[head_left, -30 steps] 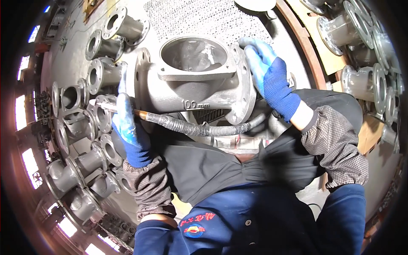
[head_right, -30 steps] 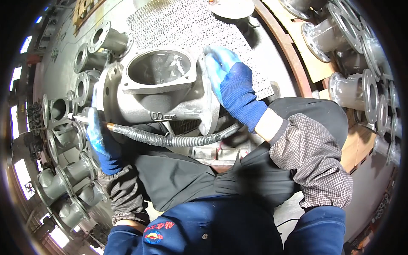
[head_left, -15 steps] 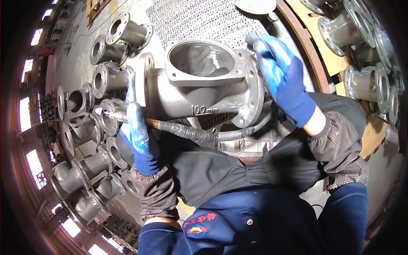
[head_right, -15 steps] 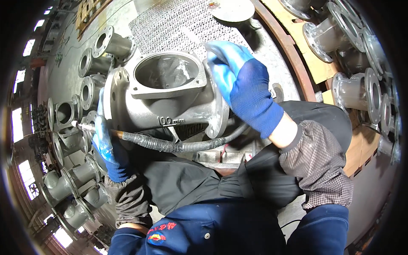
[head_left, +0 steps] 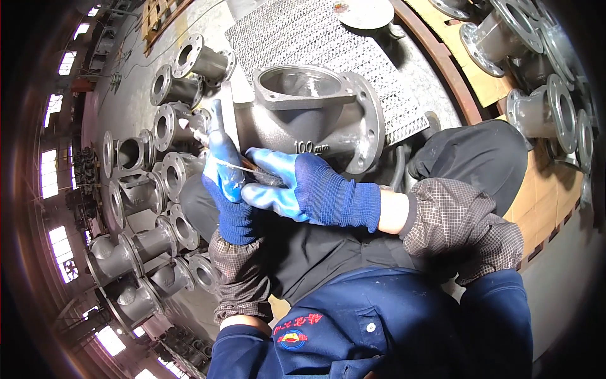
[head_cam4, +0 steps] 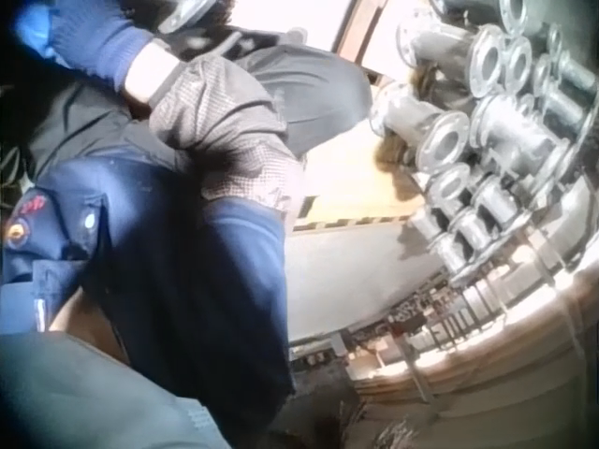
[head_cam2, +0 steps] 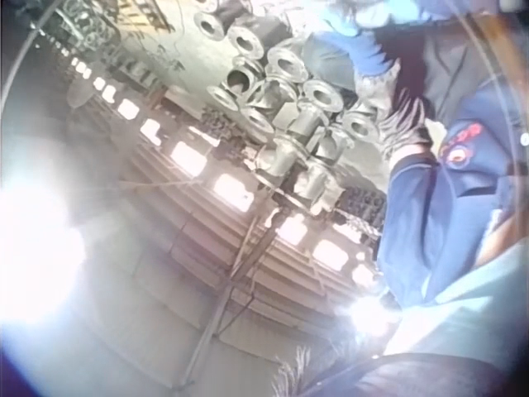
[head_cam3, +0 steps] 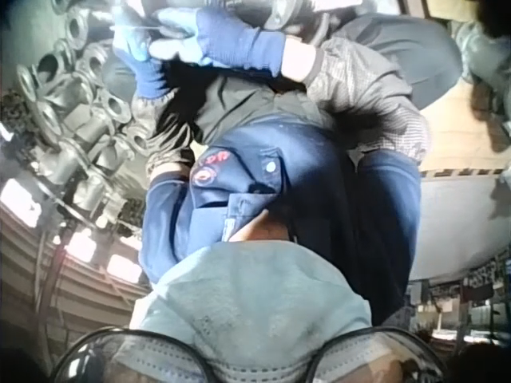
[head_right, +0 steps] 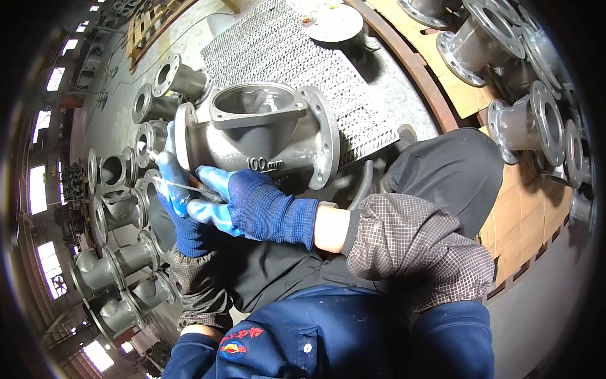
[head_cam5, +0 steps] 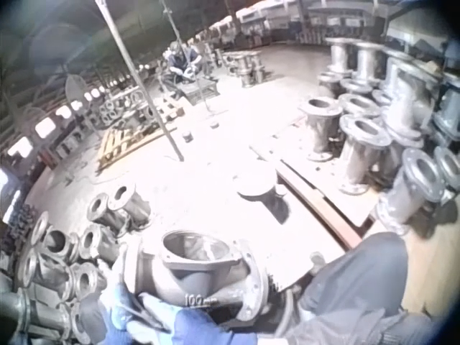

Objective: The person uses a die grinder to smooth the internal and external surfaces of metal pipe fittings, turning them over and handling them one at a time.

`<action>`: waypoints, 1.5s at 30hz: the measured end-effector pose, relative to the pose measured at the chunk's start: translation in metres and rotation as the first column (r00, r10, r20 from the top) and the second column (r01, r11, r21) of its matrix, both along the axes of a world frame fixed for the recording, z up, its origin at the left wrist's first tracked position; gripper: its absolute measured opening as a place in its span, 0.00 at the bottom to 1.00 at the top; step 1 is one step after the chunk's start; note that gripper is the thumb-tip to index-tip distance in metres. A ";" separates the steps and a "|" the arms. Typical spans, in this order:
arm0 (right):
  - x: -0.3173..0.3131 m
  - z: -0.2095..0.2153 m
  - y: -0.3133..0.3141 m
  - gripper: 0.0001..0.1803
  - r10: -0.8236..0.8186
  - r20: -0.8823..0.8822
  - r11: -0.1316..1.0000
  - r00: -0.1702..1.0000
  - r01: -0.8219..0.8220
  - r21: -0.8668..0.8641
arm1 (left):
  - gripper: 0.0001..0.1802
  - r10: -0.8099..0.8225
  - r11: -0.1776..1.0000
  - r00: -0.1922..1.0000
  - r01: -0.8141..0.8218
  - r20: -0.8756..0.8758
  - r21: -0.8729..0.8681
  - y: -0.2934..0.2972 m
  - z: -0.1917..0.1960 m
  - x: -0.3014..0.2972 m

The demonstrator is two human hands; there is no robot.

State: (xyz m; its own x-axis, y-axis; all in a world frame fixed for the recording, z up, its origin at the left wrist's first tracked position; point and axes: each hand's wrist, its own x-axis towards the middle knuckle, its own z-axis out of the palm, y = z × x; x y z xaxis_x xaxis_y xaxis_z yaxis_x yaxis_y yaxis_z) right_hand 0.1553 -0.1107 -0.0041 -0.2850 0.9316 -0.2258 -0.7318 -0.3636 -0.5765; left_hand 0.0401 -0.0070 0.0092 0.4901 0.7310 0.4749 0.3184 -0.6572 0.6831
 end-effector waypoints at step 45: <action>0.101 -0.094 -0.008 0.26 -0.447 0.885 0.624 0.128 0.754 0.206 | 0.06 -0.887 0.422 -0.132 0.160 -0.443 -0.892 0.100 -0.049 0.164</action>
State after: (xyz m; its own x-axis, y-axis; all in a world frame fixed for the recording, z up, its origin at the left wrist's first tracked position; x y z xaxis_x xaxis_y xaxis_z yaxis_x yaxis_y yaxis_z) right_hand 0.2561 -0.1185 -0.0977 0.8111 0.5641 -0.1545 0.0039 -0.2693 -0.9630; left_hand 0.2041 0.0933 -0.0402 0.5167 -0.2154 -0.8286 0.5212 -0.6887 0.5040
